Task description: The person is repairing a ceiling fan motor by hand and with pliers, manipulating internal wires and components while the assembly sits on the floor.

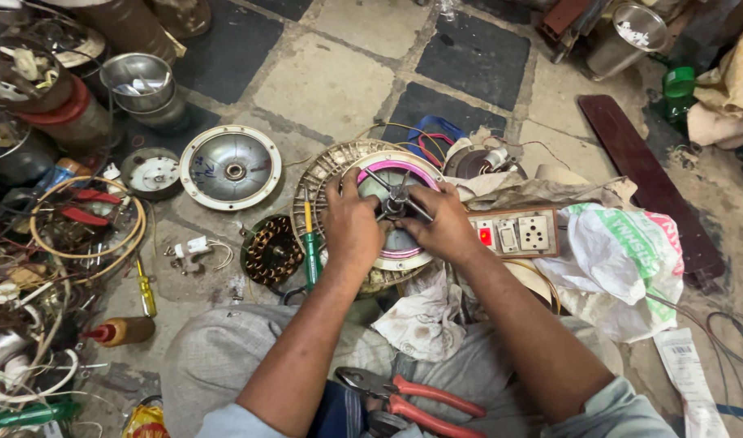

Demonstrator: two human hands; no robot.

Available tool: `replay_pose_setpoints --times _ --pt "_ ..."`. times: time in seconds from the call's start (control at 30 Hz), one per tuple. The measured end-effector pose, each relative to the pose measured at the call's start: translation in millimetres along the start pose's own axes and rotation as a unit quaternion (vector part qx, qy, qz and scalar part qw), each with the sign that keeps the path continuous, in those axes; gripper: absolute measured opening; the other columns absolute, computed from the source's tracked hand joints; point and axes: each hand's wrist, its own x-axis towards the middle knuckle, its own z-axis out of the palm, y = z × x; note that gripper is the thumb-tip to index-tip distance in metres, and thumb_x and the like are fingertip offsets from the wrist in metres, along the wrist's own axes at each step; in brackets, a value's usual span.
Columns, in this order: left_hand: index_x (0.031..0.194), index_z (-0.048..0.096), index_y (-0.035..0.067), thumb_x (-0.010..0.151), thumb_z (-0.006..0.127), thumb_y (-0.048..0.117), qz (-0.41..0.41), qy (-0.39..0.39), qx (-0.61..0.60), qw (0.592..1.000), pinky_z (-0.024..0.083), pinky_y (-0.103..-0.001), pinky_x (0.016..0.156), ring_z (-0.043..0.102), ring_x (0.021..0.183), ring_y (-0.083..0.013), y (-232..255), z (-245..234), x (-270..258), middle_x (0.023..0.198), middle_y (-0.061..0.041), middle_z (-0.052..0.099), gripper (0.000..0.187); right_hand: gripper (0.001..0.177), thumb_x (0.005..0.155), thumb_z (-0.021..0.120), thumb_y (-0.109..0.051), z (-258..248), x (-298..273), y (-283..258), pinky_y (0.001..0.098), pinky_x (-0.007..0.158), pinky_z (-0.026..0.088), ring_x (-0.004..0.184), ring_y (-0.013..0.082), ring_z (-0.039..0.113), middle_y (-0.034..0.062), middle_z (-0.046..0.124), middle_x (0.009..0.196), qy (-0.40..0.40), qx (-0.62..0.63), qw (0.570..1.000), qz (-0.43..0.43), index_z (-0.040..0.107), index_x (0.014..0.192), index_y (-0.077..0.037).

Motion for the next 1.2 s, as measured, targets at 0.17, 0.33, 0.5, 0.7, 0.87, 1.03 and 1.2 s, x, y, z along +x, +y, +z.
replay_pose_setpoints --times 0.17,0.33,0.5,0.7,0.87,1.03,1.2 --pt "0.093 0.080 0.000 0.062 0.092 0.013 0.007 0.010 -0.011 1.000 0.043 -0.060 0.103 0.035 0.141 -0.0418 -0.9 -2.4 -1.4 0.152 -0.018 0.042 0.035 0.047 0.073 0.087 -0.014 1.4 1.7 -1.4 0.0484 0.108 0.037 0.099 0.0284 0.071 0.0096 0.076 0.101 0.000 0.002 1.000 0.008 0.067 0.115 -0.009" --pt "0.093 0.080 0.000 0.063 0.092 0.015 -0.006 -0.011 -0.004 1.000 0.043 -0.060 0.101 0.033 0.142 -0.0415 -0.1 -4.2 0.8 0.153 -0.017 0.042 0.035 0.052 0.073 0.087 -0.015 2.0 0.6 1.3 0.0484 0.109 0.036 0.103 0.0294 0.070 0.0116 0.076 0.107 0.009 0.000 1.000 0.001 0.066 0.120 -0.007" --pt "0.109 0.073 -0.002 0.065 0.093 0.019 -0.012 -0.042 0.014 0.999 0.043 -0.060 0.103 0.032 0.144 -0.0423 -0.7 -5.5 4.0 0.155 -0.018 0.039 0.053 0.057 0.074 0.087 -0.017 2.9 0.9 5.1 0.0485 0.111 0.036 0.105 0.0279 0.071 0.0113 0.076 0.109 -0.001 -0.005 1.000 0.011 0.064 0.125 -0.007" --pt "0.116 0.075 0.009 0.065 0.093 0.020 -0.010 -0.070 0.003 0.997 0.039 -0.064 0.105 0.026 0.143 -0.0449 -0.4 -9.1 5.5 0.154 -0.017 0.034 0.056 0.065 0.073 0.084 -0.013 -2.2 4.7 -4.1 0.0481 0.110 0.037 0.104 0.0329 0.069 0.0155 0.074 0.111 -0.015 -0.008 1.000 0.025 0.060 0.133 -0.006" --pt "0.117 0.074 0.007 0.065 0.094 0.031 -0.032 -0.113 0.029 0.993 0.037 -0.065 0.106 0.025 0.145 -0.0413 2.2 -10.4 11.3 0.155 -0.016 0.034 0.061 0.075 0.073 0.060 0.007 -26.6 3.0 -21.1 0.0453 0.100 0.049 0.109 0.0414 0.063 0.0241 0.068 0.116 -0.051 -0.025 0.996 0.064 0.051 0.147 -0.005" --pt "0.114 0.076 0.007 0.063 0.094 0.035 -0.035 -0.092 0.020 0.995 0.037 -0.063 0.107 0.029 0.143 -0.0397 -3.9 -0.4 15.5 0.154 -0.014 0.037 0.062 0.070 0.076 0.057 0.009 -58.4 15.0 -33.6 0.0440 0.110 0.049 0.127 0.0368 0.062 0.0200 0.063 0.139 -0.055 -0.061 0.996 -0.044 0.053 0.145 -0.006" --pt "0.105 0.080 0.007 0.059 0.095 0.032 -0.009 -0.066 0.021 0.998 0.038 -0.062 0.108 0.032 0.143 -0.0389 -9.1 0.3 12.0 0.153 -0.013 0.040 0.054 0.079 0.066 0.078 -0.003 -79.1 64.6 -44.9 0.0470 0.109 0.044 0.135 0.0378 0.052 0.0154 0.048 0.153 -0.217 -0.161 0.951 -0.149 0.054 0.140 -0.013"
